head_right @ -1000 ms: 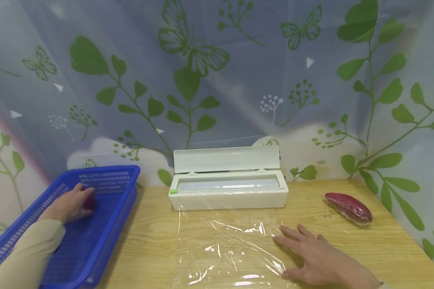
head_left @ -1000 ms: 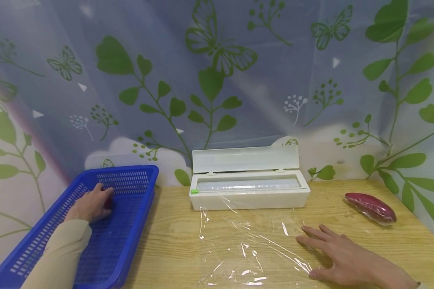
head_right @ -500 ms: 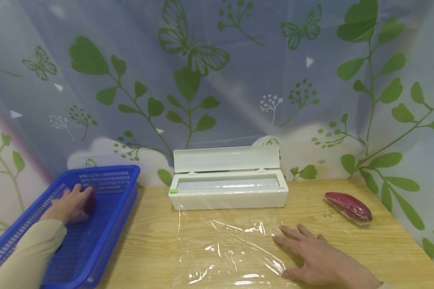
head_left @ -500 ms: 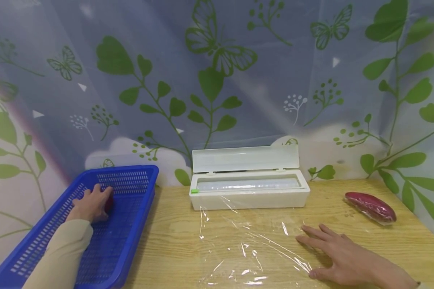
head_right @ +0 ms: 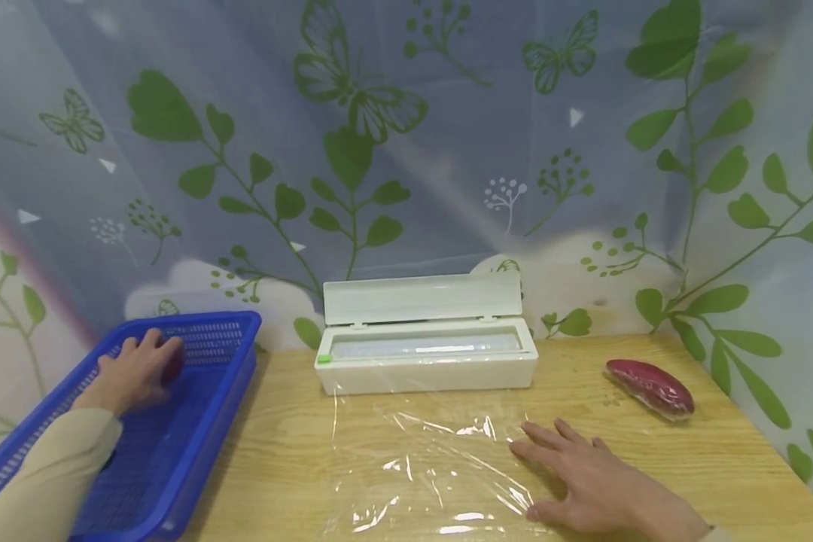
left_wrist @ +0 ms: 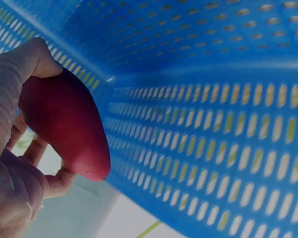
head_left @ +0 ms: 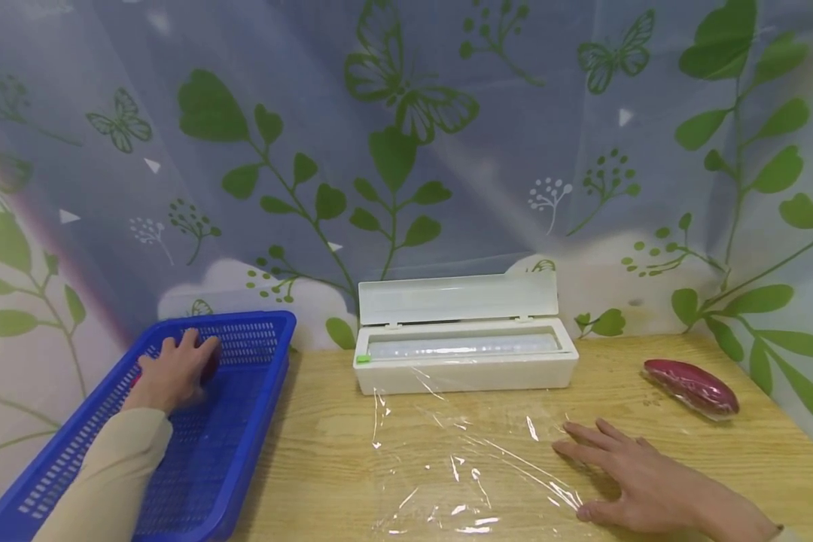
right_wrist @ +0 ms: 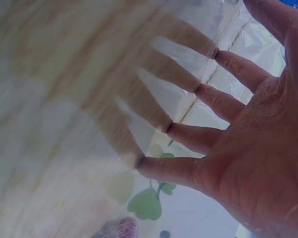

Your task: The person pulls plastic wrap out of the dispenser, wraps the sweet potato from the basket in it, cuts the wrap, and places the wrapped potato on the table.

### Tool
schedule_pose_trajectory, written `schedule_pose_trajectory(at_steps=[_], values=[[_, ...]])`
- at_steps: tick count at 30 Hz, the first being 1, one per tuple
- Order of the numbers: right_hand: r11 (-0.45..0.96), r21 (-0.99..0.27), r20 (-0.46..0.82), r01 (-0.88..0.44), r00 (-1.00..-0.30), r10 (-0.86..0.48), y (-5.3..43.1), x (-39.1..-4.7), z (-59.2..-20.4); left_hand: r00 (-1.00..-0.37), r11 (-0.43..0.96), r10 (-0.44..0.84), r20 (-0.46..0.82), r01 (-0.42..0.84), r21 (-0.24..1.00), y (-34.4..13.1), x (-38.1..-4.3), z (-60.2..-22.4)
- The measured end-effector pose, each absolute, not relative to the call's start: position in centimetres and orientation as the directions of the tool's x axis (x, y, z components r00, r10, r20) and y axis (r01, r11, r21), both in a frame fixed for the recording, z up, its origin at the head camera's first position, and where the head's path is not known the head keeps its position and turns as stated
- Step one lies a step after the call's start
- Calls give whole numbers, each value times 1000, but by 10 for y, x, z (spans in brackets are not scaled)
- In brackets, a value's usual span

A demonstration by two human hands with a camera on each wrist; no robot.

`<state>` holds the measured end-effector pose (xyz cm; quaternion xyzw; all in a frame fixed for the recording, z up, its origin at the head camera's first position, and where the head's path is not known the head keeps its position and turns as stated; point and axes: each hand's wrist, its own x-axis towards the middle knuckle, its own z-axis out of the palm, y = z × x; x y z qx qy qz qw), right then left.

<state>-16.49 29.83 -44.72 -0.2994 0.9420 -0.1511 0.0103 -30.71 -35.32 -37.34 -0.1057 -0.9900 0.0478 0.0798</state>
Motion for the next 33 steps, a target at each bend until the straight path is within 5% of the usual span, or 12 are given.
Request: schedule_pose_trajectory(at_steps=[33], values=[[754, -391, -17, -528, -815, -580, 302, -167, -450, -841, 929, 340, 420, 371, -9, -304, -283, -308]])
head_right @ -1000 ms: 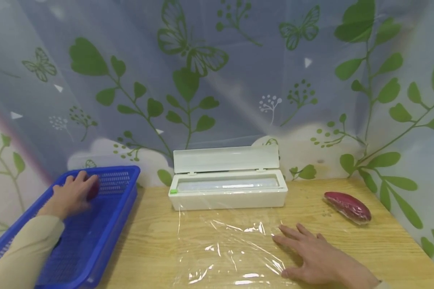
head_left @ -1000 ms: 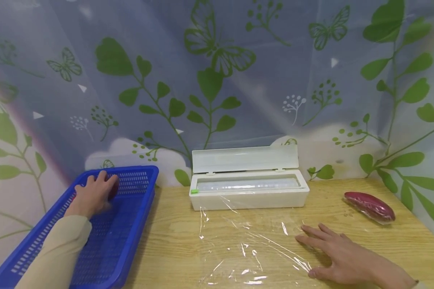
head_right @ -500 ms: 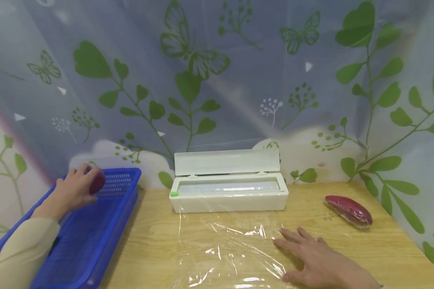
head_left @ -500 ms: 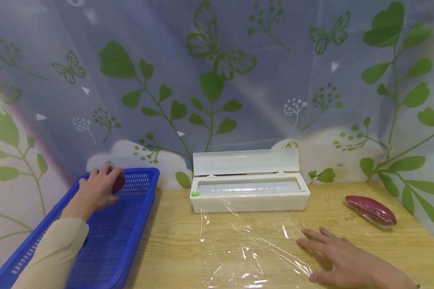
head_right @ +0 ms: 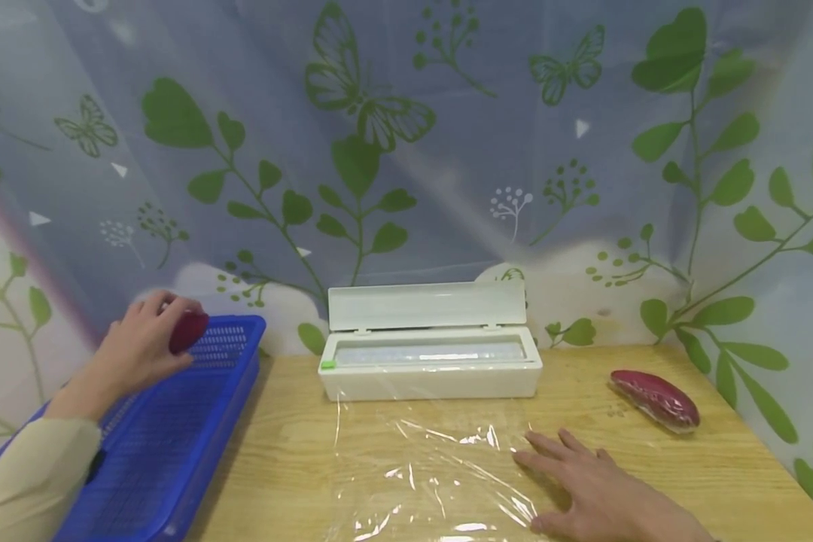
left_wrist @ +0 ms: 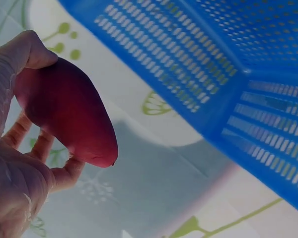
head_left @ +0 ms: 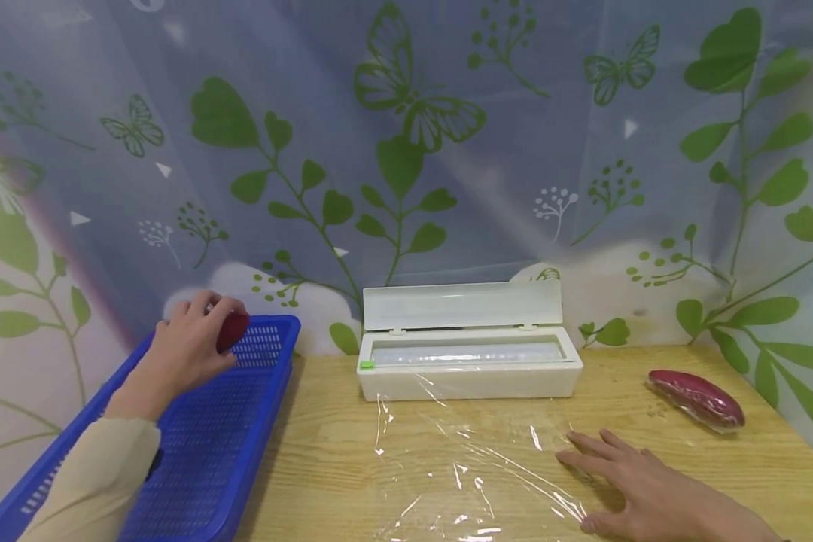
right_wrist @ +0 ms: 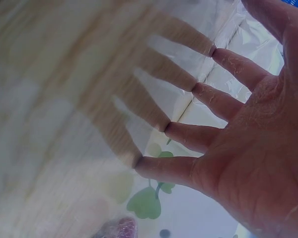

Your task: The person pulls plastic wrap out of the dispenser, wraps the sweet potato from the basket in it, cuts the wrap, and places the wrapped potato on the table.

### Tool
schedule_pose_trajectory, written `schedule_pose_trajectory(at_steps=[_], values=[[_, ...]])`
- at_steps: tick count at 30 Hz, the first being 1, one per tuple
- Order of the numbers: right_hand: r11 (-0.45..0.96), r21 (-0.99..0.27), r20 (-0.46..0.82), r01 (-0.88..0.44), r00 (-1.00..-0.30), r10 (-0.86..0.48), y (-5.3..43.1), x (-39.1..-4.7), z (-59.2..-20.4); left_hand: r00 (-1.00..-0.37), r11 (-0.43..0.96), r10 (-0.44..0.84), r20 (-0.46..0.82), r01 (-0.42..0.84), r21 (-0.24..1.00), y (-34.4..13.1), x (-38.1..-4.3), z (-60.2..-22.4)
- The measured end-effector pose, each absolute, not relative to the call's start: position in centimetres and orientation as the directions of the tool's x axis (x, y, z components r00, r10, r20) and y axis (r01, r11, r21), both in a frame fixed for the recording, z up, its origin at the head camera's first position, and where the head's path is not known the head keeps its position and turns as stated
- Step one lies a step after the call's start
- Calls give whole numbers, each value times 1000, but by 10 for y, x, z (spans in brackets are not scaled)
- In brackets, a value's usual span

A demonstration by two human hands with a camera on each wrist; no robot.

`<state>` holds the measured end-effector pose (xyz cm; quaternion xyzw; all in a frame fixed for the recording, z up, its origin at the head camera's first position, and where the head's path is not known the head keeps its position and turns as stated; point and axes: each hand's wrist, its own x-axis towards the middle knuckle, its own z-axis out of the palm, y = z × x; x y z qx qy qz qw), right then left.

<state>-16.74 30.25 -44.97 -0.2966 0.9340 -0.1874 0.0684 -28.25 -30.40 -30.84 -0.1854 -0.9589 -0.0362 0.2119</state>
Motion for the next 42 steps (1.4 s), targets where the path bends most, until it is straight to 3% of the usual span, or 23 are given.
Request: schedule_pose_trajectory(at_steps=[27, 42], values=[[763, -409, -44, -501, -824, -565, 301, -166, -448, -600, 785, 494, 629, 619, -25, -224, -248, -283], [763, -405, -33, -504, -826, -563, 302, -165, -450, -552, 724, 493, 673, 689, 35, -195, -232, -288]])
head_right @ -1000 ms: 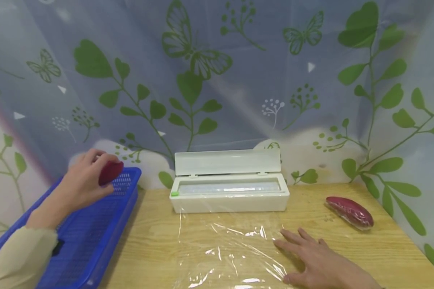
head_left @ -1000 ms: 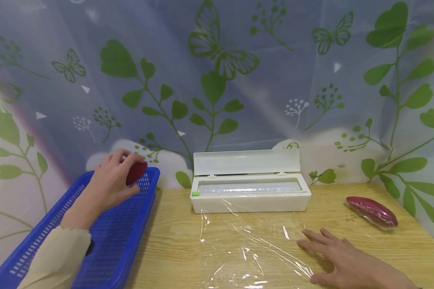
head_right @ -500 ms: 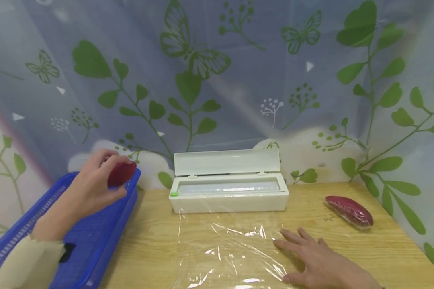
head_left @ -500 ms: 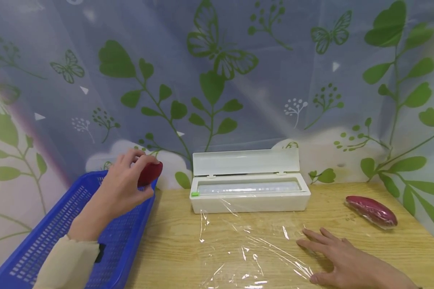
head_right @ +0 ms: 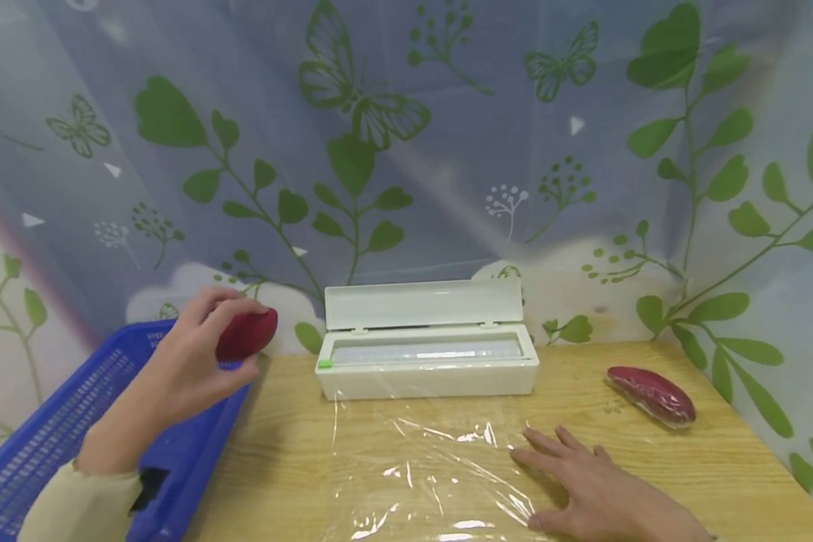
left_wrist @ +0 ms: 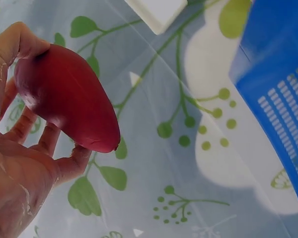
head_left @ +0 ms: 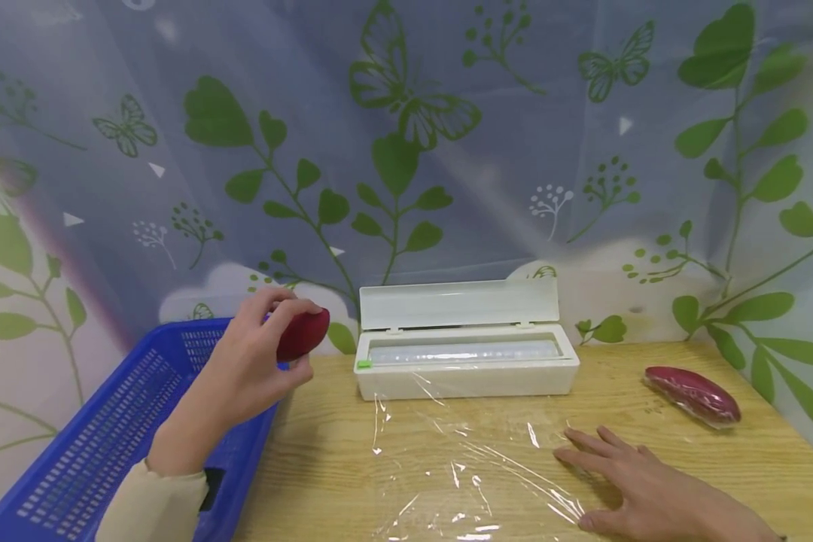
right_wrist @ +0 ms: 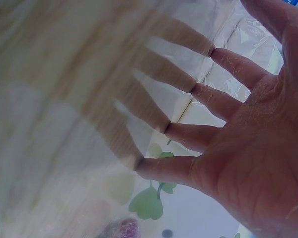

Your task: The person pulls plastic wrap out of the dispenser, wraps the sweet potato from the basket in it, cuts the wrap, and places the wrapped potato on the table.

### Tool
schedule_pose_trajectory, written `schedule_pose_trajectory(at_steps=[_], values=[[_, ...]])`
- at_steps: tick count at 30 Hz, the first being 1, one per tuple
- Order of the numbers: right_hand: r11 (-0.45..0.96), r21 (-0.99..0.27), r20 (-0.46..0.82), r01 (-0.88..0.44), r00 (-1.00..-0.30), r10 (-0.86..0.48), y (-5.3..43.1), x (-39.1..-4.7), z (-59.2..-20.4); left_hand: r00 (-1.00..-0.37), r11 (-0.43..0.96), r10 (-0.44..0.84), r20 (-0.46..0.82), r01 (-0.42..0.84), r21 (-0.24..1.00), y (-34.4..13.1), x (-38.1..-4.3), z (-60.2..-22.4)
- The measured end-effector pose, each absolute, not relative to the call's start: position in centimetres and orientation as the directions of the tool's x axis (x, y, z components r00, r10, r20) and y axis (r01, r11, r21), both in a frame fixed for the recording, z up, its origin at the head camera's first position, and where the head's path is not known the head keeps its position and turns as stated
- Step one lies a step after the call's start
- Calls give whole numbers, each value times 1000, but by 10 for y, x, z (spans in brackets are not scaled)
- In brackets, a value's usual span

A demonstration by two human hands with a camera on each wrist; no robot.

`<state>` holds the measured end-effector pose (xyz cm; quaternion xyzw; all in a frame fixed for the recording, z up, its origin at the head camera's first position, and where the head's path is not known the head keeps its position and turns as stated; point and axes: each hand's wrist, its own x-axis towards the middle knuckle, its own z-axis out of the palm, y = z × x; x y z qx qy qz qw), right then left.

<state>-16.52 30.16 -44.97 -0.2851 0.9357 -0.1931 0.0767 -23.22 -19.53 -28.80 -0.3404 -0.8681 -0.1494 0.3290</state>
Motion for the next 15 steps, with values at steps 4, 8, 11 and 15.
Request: schedule_pose_trajectory(at_steps=[4, 8, 11, 15], values=[[763, -405, -34, -504, -826, -563, 301, -166, -450, -537, 712, 483, 691, 700, 46, -186, -228, -292], [768, -414, -53, -489, -829, -556, 301, -166, -449, -512, 698, 476, 715, 714, 46, -178, -226, -296], [773, -412, -64, -482, -831, -553, 301, -165, -448, -502, 688, 468, 727, 724, 58, -174, -224, -298], [777, -410, -72, -477, -832, -549, 300, -165, -448, -507, 678, 450, 735, 729, 87, -168, -222, -301]])
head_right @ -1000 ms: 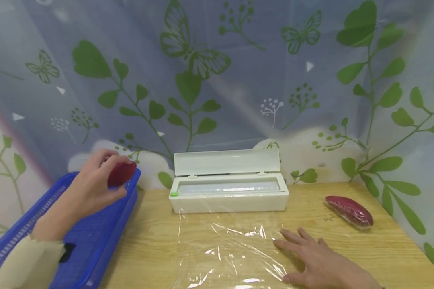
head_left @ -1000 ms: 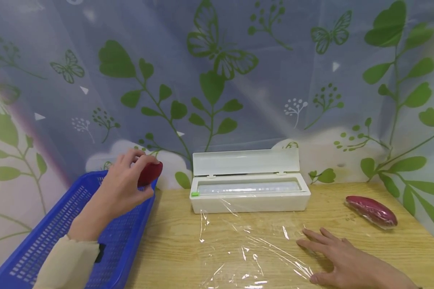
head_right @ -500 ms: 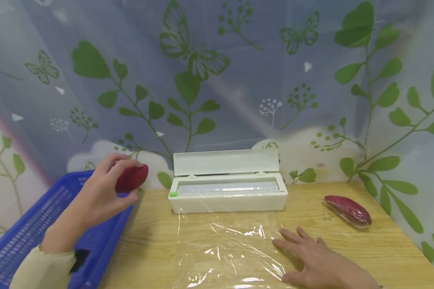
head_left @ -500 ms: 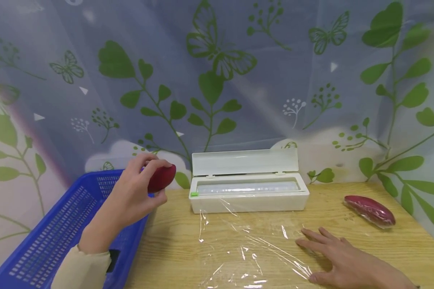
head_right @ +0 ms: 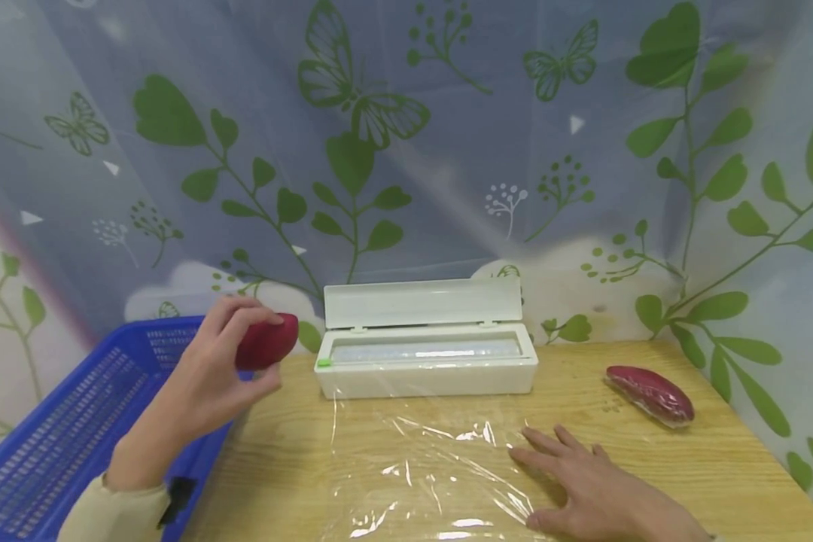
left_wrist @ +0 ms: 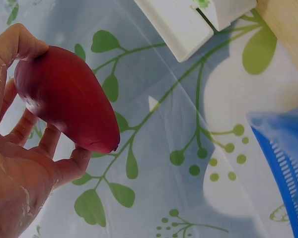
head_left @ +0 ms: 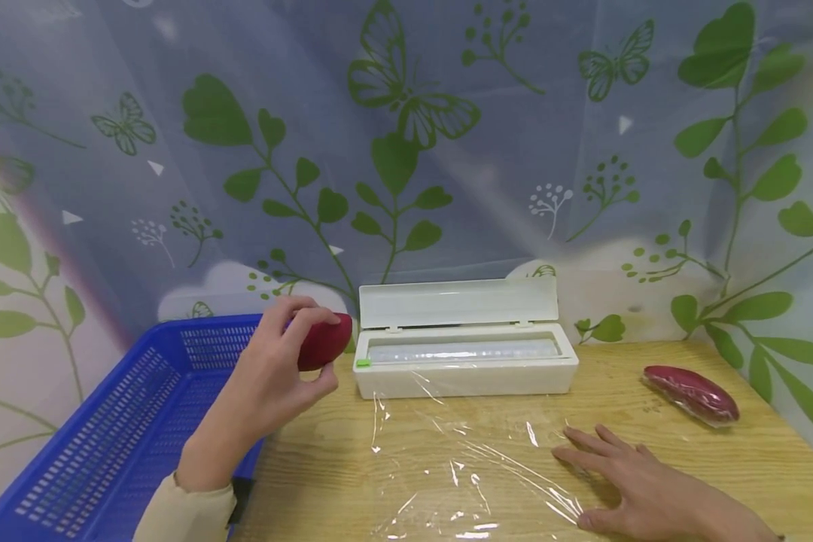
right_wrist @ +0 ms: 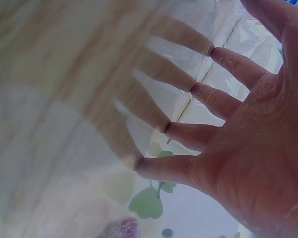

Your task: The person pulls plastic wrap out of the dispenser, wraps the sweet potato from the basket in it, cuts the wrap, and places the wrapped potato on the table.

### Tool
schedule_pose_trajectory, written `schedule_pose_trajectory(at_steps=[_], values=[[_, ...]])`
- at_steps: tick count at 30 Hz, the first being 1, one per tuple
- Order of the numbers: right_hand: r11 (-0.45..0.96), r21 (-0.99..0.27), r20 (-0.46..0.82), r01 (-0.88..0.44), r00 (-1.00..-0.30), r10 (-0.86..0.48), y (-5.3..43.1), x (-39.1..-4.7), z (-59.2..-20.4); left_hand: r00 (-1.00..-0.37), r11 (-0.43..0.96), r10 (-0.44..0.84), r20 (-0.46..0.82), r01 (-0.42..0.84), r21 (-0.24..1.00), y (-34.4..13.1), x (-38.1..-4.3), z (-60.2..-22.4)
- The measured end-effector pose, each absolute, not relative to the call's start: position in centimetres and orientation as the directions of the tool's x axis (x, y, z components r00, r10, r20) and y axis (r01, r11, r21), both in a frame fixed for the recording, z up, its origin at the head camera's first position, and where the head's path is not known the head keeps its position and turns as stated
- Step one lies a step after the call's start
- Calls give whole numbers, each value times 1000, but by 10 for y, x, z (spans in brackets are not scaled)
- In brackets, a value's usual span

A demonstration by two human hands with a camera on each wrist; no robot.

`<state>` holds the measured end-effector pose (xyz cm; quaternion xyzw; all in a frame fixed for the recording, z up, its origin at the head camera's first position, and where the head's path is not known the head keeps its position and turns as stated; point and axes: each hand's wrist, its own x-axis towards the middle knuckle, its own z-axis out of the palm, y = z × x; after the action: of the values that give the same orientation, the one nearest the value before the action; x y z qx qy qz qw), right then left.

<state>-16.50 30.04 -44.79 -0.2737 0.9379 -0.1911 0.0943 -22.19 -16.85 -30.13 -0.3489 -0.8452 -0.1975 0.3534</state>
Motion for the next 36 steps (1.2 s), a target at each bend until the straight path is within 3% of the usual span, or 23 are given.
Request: schedule_pose_trajectory(at_steps=[17, 26, 36], values=[[770, -416, -63, -483, -830, -554, 304, -164, -450, -531, 642, 416, 738, 747, 175, -137, -221, -313], [763, -422, -49, -489, -828, -558, 303, -165, -452, -479, 604, 470, 741, 787, 126, -113, -225, -326], [761, -454, -83, -462, -829, -553, 303, -165, -451, -494, 591, 539, 682, 799, 112, -89, -225, -344]])
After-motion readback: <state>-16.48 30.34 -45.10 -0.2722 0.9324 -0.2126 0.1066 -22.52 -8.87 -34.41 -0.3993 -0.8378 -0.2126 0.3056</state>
